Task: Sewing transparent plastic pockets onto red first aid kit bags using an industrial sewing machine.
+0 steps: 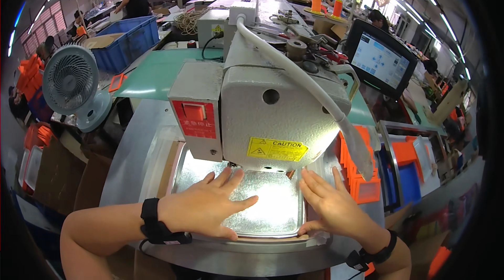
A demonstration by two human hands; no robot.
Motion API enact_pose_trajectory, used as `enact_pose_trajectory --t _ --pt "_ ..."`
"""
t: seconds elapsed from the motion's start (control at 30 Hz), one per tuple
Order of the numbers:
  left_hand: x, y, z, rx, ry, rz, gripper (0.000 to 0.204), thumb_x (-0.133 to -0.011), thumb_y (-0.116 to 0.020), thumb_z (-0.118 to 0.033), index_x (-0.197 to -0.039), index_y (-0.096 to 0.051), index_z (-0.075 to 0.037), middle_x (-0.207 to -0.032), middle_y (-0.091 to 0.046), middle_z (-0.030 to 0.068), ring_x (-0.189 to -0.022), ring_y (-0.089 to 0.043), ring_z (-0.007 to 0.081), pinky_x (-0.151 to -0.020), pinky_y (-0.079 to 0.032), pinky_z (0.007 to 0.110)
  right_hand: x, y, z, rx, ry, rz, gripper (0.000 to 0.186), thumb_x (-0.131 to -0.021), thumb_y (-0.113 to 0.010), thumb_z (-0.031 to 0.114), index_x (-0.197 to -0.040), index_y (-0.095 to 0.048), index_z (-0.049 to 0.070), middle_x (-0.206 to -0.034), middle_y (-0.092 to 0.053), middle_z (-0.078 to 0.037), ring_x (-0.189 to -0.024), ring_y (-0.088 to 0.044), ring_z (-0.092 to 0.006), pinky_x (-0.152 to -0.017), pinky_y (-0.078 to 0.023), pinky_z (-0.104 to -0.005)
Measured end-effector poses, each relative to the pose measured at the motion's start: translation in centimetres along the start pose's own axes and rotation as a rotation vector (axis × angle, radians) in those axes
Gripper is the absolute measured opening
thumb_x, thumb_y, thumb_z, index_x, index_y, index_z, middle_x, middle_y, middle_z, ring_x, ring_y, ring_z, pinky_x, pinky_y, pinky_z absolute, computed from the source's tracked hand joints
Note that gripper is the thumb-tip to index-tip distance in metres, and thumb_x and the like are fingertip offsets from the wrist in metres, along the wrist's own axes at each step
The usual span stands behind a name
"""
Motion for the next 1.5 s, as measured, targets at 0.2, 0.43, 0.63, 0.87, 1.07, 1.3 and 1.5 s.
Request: enact_pose_trajectory --t 0.2,0.43,0.63,0.87,1.07,1.3,1.5 --pt "-0.1 -0.2 0.0 -0.016 -0.002 -0.019 0.08 -0.085 -0.068 -0.054 -0.15 -0.042 -0.017 -0.147 -0.027 0.044 -0.134 -0.033 0.0606 -0.113 -0.032 0.057 0.1 -0.4 -0.3 -0.065 -0.003 0.001 0.105 -0.065 -0.079 0.059 -0.14 -0.044 -0.006 -0.152 -0.038 -0.024 -0.145 -0.035 -0.0336 -0.116 -0.018 -0.0658" --pt "-0.3 -0.6 0.1 -0.01 -0.012 -0.028 0.081 -0.084 -0.069 -0.054 -0.151 -0.042 -0.015 -0.147 -0.027 0.0434 -0.136 -0.032 0.0601 -0.112 -0.032 0.06 0.3 -0.1 -0.4 -0.107 -0.024 0.025 0.105 -0.064 -0.082 0.056 -0.14 -0.044 -0.006 -0.151 -0.04 -0.026 -0.144 -0.037 -0.0352 -0.114 -0.017 -0.0696" --pt "0.6 -0.5 0.8 0.04 0.005 -0.012 0.084 -0.081 -0.072 -0.053 -0.15 -0.042 -0.014 -0.15 -0.025 0.0419 -0.139 -0.027 0.0601 -0.11 -0.033 0.064 -0.6 0.0 0.5 -0.02 -0.007 0.034 0.102 -0.069 -0.078 0.058 -0.141 -0.045 -0.005 -0.152 -0.041 -0.023 -0.143 -0.039 -0.0335 -0.106 -0.035 -0.0586" --pt "2.5 0.0 2.0 0.0 0.044 0.068 0.081 -0.086 -0.065 -0.06 -0.152 -0.039 -0.021 -0.15 -0.022 0.0433 -0.14 -0.024 0.0616 -0.117 -0.026 0.058 -2.3 -0.4 2.0 -0.078 0.015 0.014 0.105 -0.068 -0.078 0.06 -0.142 -0.043 -0.006 -0.147 -0.045 -0.024 -0.14 -0.041 -0.0354 -0.114 -0.02 -0.0683" --pt "3.6 -0.3 3.3 -0.007 0.048 0.047 0.083 -0.085 -0.064 -0.063 -0.153 -0.039 -0.023 -0.151 -0.023 0.0423 -0.14 -0.027 0.0585 -0.117 -0.026 0.056 -3.2 -1.7 2.4 -0.123 0.026 -0.063 0.107 -0.066 -0.078 0.062 -0.141 -0.044 -0.006 -0.138 -0.053 -0.023 -0.132 -0.048 -0.0359 -0.114 -0.02 -0.0689" --pt "2.5 0.5 5.3 -0.005 -0.011 -0.03 0.085 -0.081 -0.07 -0.059 -0.151 -0.041 -0.02 -0.142 -0.04 0.039 -0.132 -0.044 0.0509 -0.11 -0.039 0.049 -5.0 -1.5 1.1 -0.128 -0.024 -0.019 0.09 -0.066 -0.079 0.06 -0.126 -0.06 -0.005 -0.117 -0.064 -0.018 -0.12 -0.057 -0.0316 -0.114 -0.023 -0.064" --pt "1.2 1.3 6.7 0.22 0.063 0.024 0.083 -0.076 -0.077 -0.054 -0.144 -0.052 -0.014 -0.145 -0.049 0.0202 -0.137 -0.044 0.0363 -0.114 -0.033 0.05 -6.7 -0.8 -0.5 -0.098 0.017 0.038 0.088 -0.068 -0.079 0.061 -0.124 -0.06 -0.005 -0.122 -0.063 -0.023 -0.117 -0.058 -0.0405 -0.095 -0.047 -0.0433"
Point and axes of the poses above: each hand's wrist, its own x-axis away from the middle knuckle, its own y-axis out of the back of the hand, z = x × y, the point moved 1 cm from there along -x, towards the middle knuckle
